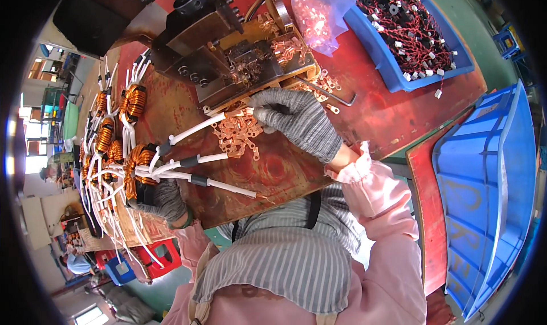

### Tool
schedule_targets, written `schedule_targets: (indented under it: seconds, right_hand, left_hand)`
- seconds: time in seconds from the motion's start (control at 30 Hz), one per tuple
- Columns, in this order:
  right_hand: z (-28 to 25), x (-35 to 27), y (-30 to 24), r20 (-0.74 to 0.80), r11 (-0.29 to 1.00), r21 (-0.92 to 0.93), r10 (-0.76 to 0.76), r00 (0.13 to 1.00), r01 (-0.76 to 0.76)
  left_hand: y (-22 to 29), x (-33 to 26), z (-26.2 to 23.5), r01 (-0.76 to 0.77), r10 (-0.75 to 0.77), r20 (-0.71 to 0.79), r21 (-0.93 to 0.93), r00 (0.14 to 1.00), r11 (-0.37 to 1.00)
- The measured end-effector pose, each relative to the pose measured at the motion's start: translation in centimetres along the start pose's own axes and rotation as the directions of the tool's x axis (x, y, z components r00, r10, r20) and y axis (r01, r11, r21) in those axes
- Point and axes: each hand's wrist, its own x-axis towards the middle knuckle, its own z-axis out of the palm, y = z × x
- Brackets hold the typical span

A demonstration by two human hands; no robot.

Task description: The person assembles electrical components by attaching copper terminals to the ends of white insulated wires connected to copper coils. They use a crimping machine to secure the terminals and pliers to trim excess wire. The finished components are placed on the workbench.

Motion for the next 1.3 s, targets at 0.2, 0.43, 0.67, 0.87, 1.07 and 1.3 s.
schedule_targets:
  seconds: [0.2,0.43,0.67,0.87,1.07,1.3]
  right_hand:
    - [0.7,0.5,0.8,0.008,0.996,-0.037,-0.082,0.997,0.083]
    - [0.8,0.5,0.0,0.036,0.998,0.023,-0.063,0.997,0.062]
    - [0.7,0.4,-0.5,0.081,0.993,0.119,-0.037,0.996,0.027]
    - [0.4,0.5,-1.2,0.104,0.987,0.155,0.013,0.995,-0.029]
    - [-0.3,1.3,-1.8,0.129,0.997,0.076,-0.032,0.991,0.022]
    - [-1.3,3.5,-2.1,0.088,0.99,0.139,-0.006,0.996,-0.007]
  left_hand:
    - [-0.2,0.2,0.6,-0.044,0.153,-0.277,0.365,0.949,0.93]
    - [0.0,0.1,0.0,-0.033,0.074,-0.199,0.205,0.977,0.978]
    - [0.2,0.2,-0.6,0.012,-0.013,0.004,0.125,1.0,0.992]
    - [-0.3,0.2,0.0,-0.071,0.159,-0.194,0.398,0.968,0.915]
    - [-1.0,0.1,1.8,-0.053,0.08,-0.064,0.341,0.995,0.939]
    - [-1.1,0.6,1.5,-0.048,0.037,0.046,0.275,0.998,0.96]
